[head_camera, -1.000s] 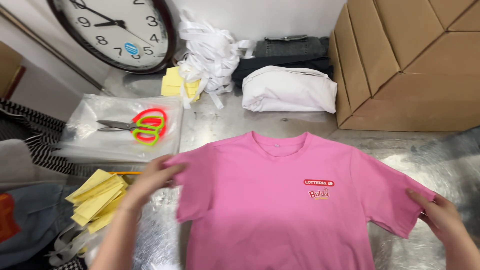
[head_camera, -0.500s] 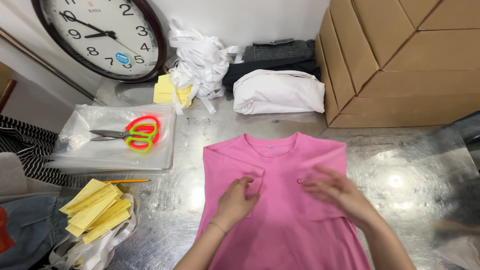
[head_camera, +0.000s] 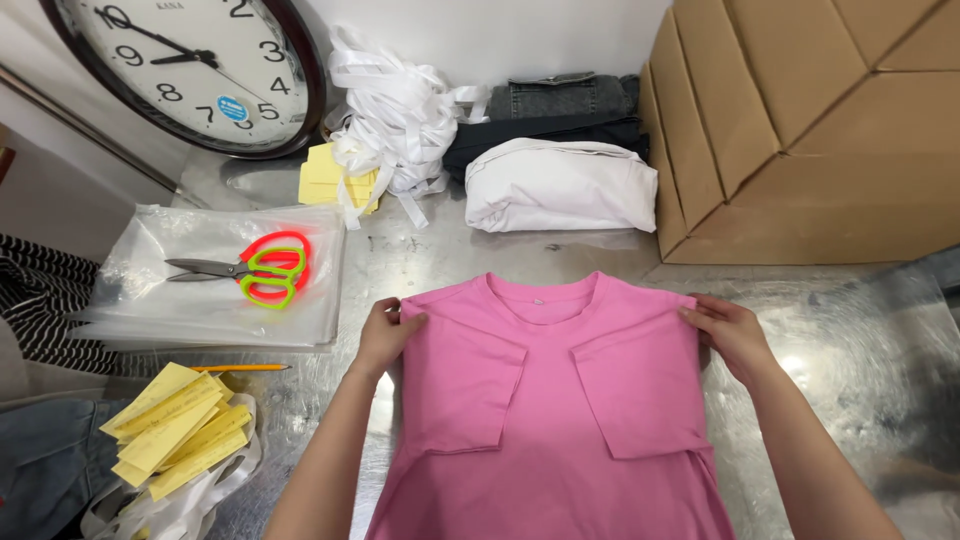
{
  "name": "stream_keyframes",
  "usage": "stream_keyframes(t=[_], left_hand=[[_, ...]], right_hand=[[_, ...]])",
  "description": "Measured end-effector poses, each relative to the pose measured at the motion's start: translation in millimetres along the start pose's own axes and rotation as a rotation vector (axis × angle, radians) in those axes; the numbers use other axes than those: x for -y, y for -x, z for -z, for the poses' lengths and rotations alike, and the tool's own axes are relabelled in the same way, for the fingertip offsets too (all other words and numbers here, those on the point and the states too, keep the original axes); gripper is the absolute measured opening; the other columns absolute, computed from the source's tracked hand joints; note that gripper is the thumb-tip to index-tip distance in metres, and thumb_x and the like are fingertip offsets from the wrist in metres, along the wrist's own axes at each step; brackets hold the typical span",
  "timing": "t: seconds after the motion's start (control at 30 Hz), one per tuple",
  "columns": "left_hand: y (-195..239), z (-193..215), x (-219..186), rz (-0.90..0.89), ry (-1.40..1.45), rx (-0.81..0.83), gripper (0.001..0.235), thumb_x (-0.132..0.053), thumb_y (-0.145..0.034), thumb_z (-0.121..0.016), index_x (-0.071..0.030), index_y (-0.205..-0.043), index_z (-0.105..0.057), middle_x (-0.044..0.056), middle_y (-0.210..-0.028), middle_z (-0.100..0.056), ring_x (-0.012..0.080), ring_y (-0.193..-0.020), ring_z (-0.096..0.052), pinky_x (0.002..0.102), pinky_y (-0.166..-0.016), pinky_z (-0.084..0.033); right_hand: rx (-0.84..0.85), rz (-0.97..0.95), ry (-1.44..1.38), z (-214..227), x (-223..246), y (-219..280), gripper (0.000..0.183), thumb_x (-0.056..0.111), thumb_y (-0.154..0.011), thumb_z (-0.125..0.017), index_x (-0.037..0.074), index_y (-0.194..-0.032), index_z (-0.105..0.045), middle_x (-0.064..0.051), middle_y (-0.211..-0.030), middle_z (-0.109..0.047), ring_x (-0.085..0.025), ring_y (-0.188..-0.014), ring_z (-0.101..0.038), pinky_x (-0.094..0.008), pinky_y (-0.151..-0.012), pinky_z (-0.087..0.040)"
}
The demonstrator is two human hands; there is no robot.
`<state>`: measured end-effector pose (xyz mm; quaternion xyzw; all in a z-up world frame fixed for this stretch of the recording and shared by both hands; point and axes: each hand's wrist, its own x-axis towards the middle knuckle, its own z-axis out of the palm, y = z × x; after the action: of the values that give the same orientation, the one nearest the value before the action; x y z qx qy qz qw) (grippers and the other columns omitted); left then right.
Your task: The person folds a white long-sleeved shirt, a pink t-shirt, a blue polo shirt, and another white shirt on a metal table. They retrieve each item from a nearby clothing rack, fold it neatly, and place it on a growing stack.
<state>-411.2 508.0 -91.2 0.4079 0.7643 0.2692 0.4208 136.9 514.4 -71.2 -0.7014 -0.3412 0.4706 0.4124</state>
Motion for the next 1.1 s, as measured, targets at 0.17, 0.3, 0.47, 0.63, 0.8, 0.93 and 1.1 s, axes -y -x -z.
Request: stream_keyframes(t=[0.17,0.3,0.47,0.63,0.8,0.93,1.1], left_hand=[[-33.3,4.4,12.4,-0.068,0.021,0.042,0.042,-0.037,-0.081,-0.090,-0.014,-0.115,-0.082,0.011,-0.105,-0.081,0.0273,-0.103,-0.076,0.040,-0.086,-0.060],[26.8,53.0,-38.0,-0.074,0.311,0.141,0.013,-0.016,-0.086,-0.086,-0.013,-0.098,-0.081,0.003,-0.076,-0.067,0.0112,-0.074,-0.058,0.023,-0.069,-0.044],[71.9,94.7,-13.1,-0.404,-0.082,0.342,0.011,-0.009,-0.080,-0.089,-0.017,-0.083,-0.081,-0.001,-0.094,-0.069,0.0143,-0.087,-0.065,0.028,-0.081,-0.047],[94.0,97.8,-7.1,-0.202,-0.402,0.544,0.041,-0.014,-0.064,-0.099,-0.024,-0.102,-0.086,0.001,-0.113,-0.064,0.0166,-0.106,-0.068,0.027,-0.103,-0.051],[66.6,47.8,-12.5,-0.463,-0.289,0.244,0.026,-0.032,-0.077,-0.090,-0.016,-0.092,-0.075,0.002,-0.103,-0.067,0.0158,-0.097,-0.066,0.027,-0.090,-0.049],[62.1,21.9,-28.3,-0.323,-0.758,0.492,0.066,-0.030,-0.061,-0.087,-0.021,-0.123,-0.068,0.006,-0.118,-0.072,0.0268,-0.112,-0.066,0.040,-0.089,-0.054],[81.3,28.2,-7.1,-0.543,-0.878,0.398,0.030,-0.025,-0.073,-0.079,-0.019,-0.098,-0.063,0.000,-0.110,-0.069,0.0275,-0.113,-0.065,0.049,-0.076,-0.052]], right_hand=[[-0.037,0.054,0.119,8.8,-29.9,-52.5,0.044,0.009,-0.073,-0.095,0.010,-0.115,-0.081,-0.018,-0.102,-0.072,-0.026,-0.094,-0.068,-0.039,-0.076,-0.058],[0.077,-0.104,-0.075,15.8,28.2,6.7,0.033,-0.003,-0.086,-0.077,0.003,-0.119,-0.076,-0.009,-0.112,-0.073,-0.018,-0.102,-0.061,-0.028,-0.078,-0.048],[0.430,-0.101,0.508,70.0,34.3,58.4,0.023,0.010,-0.079,-0.085,0.013,-0.099,-0.096,-0.001,-0.155,-0.070,-0.032,-0.142,-0.062,-0.059,-0.121,-0.042],[0.437,-0.025,0.727,80.1,22.7,80.8,0.039,0.019,-0.074,-0.094,0.017,-0.112,-0.095,0.004,-0.149,-0.070,-0.019,-0.131,-0.071,-0.039,-0.111,-0.053],[0.338,0.224,0.696,34.4,27.6,67.4,0.055,0.025,-0.077,-0.087,0.024,-0.131,-0.078,0.002,-0.140,-0.072,-0.018,-0.130,-0.066,-0.041,-0.107,-0.052],[0.519,0.141,1.039,7.4,24.7,50.1,0.042,0.015,-0.069,-0.089,0.023,-0.101,-0.063,0.001,-0.101,-0.057,-0.019,-0.095,-0.055,-0.033,-0.084,-0.042],[0.477,0.280,1.102,12.5,18.1,60.6,0.010,0.007,-0.080,-0.072,0.015,-0.080,-0.067,0.001,-0.075,-0.068,-0.017,-0.073,-0.059,-0.030,-0.070,-0.041]])
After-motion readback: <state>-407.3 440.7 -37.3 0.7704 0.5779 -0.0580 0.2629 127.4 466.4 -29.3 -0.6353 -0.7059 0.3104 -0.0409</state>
